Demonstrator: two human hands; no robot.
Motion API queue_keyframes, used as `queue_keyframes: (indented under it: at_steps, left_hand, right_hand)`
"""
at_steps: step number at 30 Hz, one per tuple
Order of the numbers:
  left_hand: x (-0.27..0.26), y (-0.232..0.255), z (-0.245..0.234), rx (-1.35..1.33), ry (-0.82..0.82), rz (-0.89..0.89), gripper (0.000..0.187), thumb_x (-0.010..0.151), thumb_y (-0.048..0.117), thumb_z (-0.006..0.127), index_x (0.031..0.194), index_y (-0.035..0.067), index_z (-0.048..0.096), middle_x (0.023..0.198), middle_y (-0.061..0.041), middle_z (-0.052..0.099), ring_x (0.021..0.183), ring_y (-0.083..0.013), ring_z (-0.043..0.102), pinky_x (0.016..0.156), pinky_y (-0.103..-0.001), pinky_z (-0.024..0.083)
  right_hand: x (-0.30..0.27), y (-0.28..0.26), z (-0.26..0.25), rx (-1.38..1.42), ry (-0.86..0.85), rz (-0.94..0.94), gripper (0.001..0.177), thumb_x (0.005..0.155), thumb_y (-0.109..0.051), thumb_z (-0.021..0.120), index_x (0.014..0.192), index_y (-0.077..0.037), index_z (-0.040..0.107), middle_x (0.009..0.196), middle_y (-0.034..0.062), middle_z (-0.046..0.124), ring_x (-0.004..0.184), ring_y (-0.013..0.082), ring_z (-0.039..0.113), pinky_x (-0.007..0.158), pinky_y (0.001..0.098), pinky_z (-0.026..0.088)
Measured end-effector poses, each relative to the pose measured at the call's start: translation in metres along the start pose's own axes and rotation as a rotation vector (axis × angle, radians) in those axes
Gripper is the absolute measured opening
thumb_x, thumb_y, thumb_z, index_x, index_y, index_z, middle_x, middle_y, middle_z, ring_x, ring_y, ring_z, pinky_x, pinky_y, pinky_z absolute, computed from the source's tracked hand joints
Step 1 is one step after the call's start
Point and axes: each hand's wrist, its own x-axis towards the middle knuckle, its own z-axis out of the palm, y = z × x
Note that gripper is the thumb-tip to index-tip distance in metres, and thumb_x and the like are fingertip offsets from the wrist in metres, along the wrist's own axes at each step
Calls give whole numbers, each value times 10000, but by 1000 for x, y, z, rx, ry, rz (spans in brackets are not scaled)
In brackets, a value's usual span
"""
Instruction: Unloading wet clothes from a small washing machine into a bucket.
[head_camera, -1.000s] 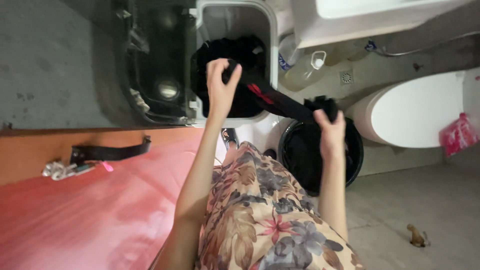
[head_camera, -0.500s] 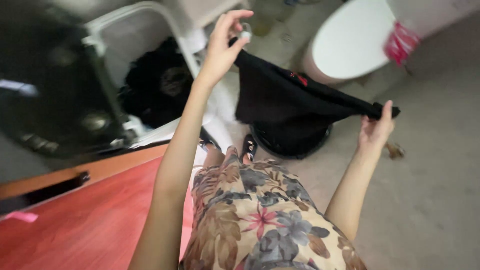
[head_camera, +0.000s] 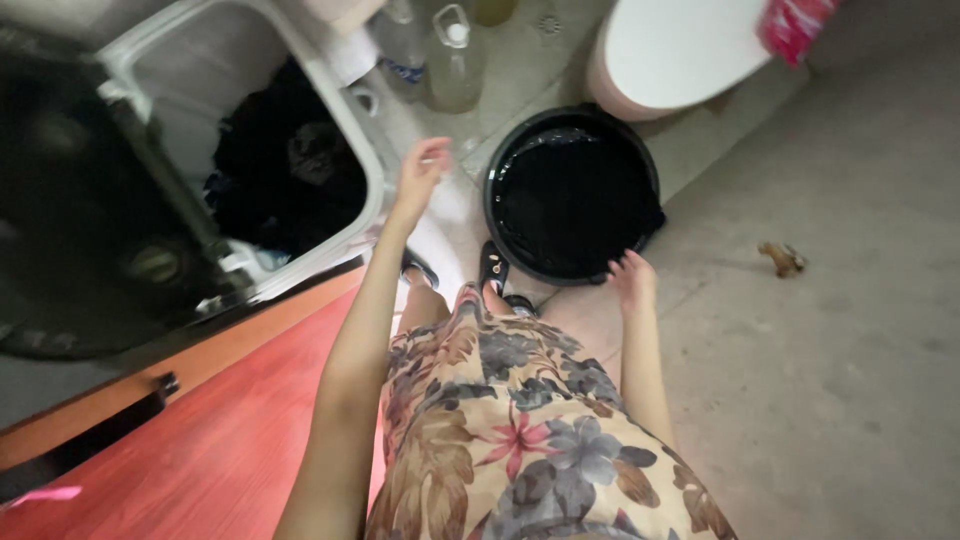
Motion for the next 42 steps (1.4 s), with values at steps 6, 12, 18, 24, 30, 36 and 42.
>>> queue_keyframes:
  at_steps: [6, 12, 18, 24, 30, 36, 42]
  left_hand:
    - [-45, -32, -124, -158, 391, -222, 309, 1021, 85, 546, 1318, 128, 622, 1121, -19, 664, 926, -100, 646, 741, -260, 500]
    - [-98, -163, -207, 260, 551, -188, 225, 958, 74, 627, 1165, 85, 715, 969, -91, 747, 856, -173, 681, 786, -316, 565]
    - [-116, -195, -228, 380, 663, -508, 229, 909, 141, 661, 1126, 147, 735, 1003, -158, 709, 926, -297, 686, 848, -401, 564]
    - [-129, -103, -210, 725, 608, -559, 215, 852, 134, 638, 1058, 135, 703, 1137, -176, 613, 1067, -409, 615, 869, -509, 534]
    - [-135, -91, -201, 916, 332, -546, 326, 870, 209, 609, 1145, 50, 684, 1174, -156, 626, 1056, -366, 637, 798, -519, 552]
    - [-127, -95, -203, 965, 298, -678, 403, 765, 281, 690, 1095, 55, 739, 1212, -133, 624, 1229, -365, 543, 879, -553, 506]
    - [-131, -80, -197, 915, 358, -717, 303, 740, 249, 703, 973, 61, 746, 1277, -138, 585, 1218, -349, 528, 956, -504, 489]
  right_hand:
    - [-72, -32, 244, -429, -374, -18, 303, 1011, -240, 555, 1266, -105, 646, 1161, 54, 699, 1008, 192, 700, 847, 353, 555]
    - [-93, 38, 440, -469, -829, -71, 218, 1083, -161, 547, 1230, -40, 652, 1101, 91, 687, 971, 217, 687, 897, 375, 572]
    - [-140, 108, 548, -674, -968, 78, 249, 1071, -222, 482, 1240, -87, 606, 1187, 91, 690, 1074, 215, 715, 916, 352, 583]
    - [-29, 253, 552, -1123, -962, -95, 406, 881, -100, 632, 1279, -64, 701, 1176, 118, 734, 1049, 285, 671, 868, 425, 535]
    - [-6, 365, 566, -1711, -1149, -453, 893, 760, -328, 851, 1516, -127, 422, 1481, 201, 482, 1345, 401, 485, 1107, 439, 436]
    - [-40, 400, 615, -1722, -1242, -579, 1298, 566, -424, 947, 1551, -63, 184, 1555, 251, 290, 1376, 428, 379, 1075, 444, 410]
    - [-20, 424, 607, -1899, -1210, -400, 635, 798, -432, 783, 1309, -71, 676, 1239, 215, 710, 1133, 376, 692, 997, 428, 551]
